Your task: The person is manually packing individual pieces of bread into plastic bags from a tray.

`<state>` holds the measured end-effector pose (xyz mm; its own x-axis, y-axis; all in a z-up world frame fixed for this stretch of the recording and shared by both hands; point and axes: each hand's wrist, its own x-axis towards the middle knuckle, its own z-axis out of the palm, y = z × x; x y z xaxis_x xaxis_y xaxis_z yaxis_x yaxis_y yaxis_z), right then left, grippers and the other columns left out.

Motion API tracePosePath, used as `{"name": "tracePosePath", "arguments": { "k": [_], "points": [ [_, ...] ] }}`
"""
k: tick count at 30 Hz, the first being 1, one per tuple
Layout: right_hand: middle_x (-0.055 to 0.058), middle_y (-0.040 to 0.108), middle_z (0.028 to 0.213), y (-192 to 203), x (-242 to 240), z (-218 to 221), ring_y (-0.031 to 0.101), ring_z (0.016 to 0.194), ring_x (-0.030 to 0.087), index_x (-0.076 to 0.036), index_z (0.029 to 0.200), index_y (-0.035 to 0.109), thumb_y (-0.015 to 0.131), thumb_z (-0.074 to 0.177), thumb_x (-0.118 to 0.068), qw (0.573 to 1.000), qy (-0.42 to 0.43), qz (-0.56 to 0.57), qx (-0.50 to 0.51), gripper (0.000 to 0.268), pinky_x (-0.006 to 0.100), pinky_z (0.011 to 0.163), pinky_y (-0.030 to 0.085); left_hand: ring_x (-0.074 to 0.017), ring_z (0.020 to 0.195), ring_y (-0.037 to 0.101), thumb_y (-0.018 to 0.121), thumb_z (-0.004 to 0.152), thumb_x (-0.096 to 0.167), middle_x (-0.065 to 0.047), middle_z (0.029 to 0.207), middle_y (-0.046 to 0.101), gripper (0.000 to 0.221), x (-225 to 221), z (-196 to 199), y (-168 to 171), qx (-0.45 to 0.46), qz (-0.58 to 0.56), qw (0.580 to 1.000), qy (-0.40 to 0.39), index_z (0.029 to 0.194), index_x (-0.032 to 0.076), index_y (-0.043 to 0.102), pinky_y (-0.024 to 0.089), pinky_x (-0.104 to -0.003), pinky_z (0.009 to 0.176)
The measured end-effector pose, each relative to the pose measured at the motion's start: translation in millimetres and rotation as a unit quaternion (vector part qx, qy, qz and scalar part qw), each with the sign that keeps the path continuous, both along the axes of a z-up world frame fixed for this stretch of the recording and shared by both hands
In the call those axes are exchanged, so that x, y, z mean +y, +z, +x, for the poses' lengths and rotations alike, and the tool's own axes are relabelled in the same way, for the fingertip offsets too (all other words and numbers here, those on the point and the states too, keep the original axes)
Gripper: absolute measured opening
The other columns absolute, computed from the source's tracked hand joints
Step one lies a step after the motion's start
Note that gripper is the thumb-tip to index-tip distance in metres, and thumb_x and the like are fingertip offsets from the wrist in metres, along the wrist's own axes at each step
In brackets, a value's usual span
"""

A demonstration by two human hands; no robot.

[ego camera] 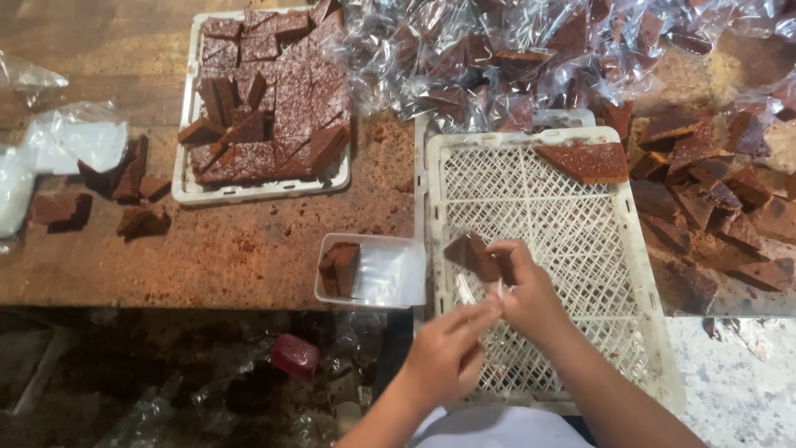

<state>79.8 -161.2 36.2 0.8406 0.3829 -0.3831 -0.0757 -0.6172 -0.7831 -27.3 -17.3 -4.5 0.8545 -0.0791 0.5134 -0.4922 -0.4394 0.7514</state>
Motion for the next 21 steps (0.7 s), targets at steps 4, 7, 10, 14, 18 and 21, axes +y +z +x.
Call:
{"name": "tracePosePath", "arguments": {
  "k": [4, 7, 10, 14, 18, 21],
  "points": [
    [0.000, 0.082, 0.115, 26.2, -31.0, 15.6, 0.075, 0.101, 0.017, -0.026, 0.118, 0.078, 0.050, 0.096, -0.012, 0.996, -0.015, -0.064, 0.062, 0.038, 0.038, 0.096, 0.062, -0.0273, 0.097, 0.074, 0.052, 0.080, -0.011, -0.013, 0.101, 0.077, 0.031, 22.3, -15.6, -40.7, 0.025, -0.181, 0.967, 0.178, 0.096, 0.005, 0.075, 0.060, -0.038, 0.091],
    [-0.004, 0.018, 0.168, 79.9, -48.9, 11.0, 0.021, 0.150, 0.021, -0.038, 0.155, 0.029, 0.047, 0.096, -0.024, 0.978, -0.186, -0.082, 0.050, 0.063, 0.057, 0.120, 0.024, -0.0184, 0.087, 0.054, 0.052, 0.092, 0.003, -0.005, 0.104, 0.059, 0.025, 74.1, -3.6, -64.3, 0.246, -0.473, 0.653, 0.537, 0.112, 0.019, 0.055, 0.044, -0.030, 0.079],
    [0.017, 0.050, 0.131, -14.3, -153.0, 24.6, 0.050, 0.110, 0.024, 0.002, 0.146, 0.048, 0.052, 0.097, 0.027, 0.877, -0.283, 0.095, -0.377, 0.055, 0.025, 0.091, 0.051, -0.0181, 0.125, 0.052, 0.055, 0.089, 0.035, 0.000, 0.138, 0.056, 0.036, 142.6, -10.8, -153.2, 0.202, -0.651, 0.476, 0.556, 0.124, 0.024, 0.058, 0.042, -0.031, 0.095],
    [0.013, 0.050, 0.130, -108.9, -261.1, 35.7, 0.051, 0.118, 0.026, -0.007, 0.131, 0.047, 0.053, 0.099, 0.013, 0.707, -0.546, 0.120, -0.433, 0.038, 0.038, 0.099, 0.043, -0.0146, 0.071, 0.032, 0.040, 0.100, 0.053, 0.003, 0.084, 0.039, 0.038, 173.0, -9.4, -199.8, 0.210, -0.727, 0.415, 0.505, 0.079, 0.027, 0.023, 0.033, -0.031, 0.084],
    [0.015, 0.026, 0.153, -154.1, -278.7, 31.7, 0.035, 0.137, 0.034, -0.018, 0.154, 0.021, 0.050, 0.098, -0.046, 0.628, -0.725, 0.275, 0.063, 0.069, 0.054, 0.111, 0.039, -0.0340, 0.153, -0.019, 0.019, 0.102, 0.066, -0.012, 0.165, -0.027, 0.088, 169.7, -11.2, -234.8, 0.260, -0.776, 0.430, 0.382, 0.157, 0.012, -0.024, -0.007, -0.059, 0.124],
    [0.014, 0.030, 0.157, -153.0, -257.0, 34.8, 0.035, 0.144, 0.037, -0.021, 0.152, 0.028, 0.054, 0.090, -0.074, 0.625, -0.634, 0.425, 0.162, 0.086, 0.058, 0.116, 0.033, -0.0351, 0.154, -0.016, 0.018, 0.100, 0.069, -0.015, 0.167, -0.022, 0.092, 174.5, -3.1, -259.7, 0.255, -0.776, 0.455, 0.354, 0.158, 0.009, -0.021, -0.005, -0.059, 0.124]
  ]
}}
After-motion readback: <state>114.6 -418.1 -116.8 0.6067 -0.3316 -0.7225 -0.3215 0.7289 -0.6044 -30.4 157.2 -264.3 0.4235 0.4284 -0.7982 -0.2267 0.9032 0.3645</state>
